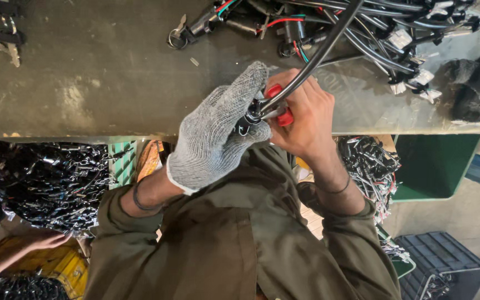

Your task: The person repeatedly strips the outer insulation from black wires using red-handled pliers. They hold each wire with a gloved left hand, cut the sheath, and pull it off to expose inner red and green conductors. The processed wires are placed on a metal table alongside many similar wires and keys.

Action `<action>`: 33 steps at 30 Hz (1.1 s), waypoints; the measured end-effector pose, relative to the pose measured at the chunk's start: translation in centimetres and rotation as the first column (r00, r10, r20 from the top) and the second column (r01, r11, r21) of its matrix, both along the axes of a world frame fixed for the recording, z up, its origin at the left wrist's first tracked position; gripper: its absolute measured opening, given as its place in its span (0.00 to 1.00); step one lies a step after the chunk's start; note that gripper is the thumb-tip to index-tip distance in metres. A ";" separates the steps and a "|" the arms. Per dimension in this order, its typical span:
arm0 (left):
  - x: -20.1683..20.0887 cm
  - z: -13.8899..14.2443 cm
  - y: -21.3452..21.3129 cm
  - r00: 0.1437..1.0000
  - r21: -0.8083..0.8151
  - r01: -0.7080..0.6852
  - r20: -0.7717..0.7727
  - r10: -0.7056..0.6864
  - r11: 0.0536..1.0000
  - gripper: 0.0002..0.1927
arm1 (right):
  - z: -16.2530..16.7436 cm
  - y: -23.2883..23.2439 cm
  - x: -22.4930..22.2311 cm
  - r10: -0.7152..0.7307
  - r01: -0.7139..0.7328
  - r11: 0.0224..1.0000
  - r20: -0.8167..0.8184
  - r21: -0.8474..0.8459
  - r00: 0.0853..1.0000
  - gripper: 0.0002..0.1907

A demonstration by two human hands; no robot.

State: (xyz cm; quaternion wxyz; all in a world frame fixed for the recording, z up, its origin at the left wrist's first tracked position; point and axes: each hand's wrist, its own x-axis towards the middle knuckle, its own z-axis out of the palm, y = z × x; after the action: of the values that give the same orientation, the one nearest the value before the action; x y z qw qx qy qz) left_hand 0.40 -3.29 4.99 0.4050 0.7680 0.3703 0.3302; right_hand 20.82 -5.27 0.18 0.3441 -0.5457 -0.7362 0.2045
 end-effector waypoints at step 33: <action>-1.2 1.7 -0.5 0.918 -0.630 0.310 0.394 -0.051 0.712 0.34 | -2.2 1.1 -1.2 0.001 0.009 0.999 -0.187 0.052 0.982 0.23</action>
State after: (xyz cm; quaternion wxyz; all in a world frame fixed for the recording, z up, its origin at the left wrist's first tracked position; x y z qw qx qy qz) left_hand -0.77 -3.77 6.65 0.7471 0.5278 0.3093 0.2599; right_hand 19.59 -4.19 -2.01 0.4264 -0.5163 -0.7047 0.2347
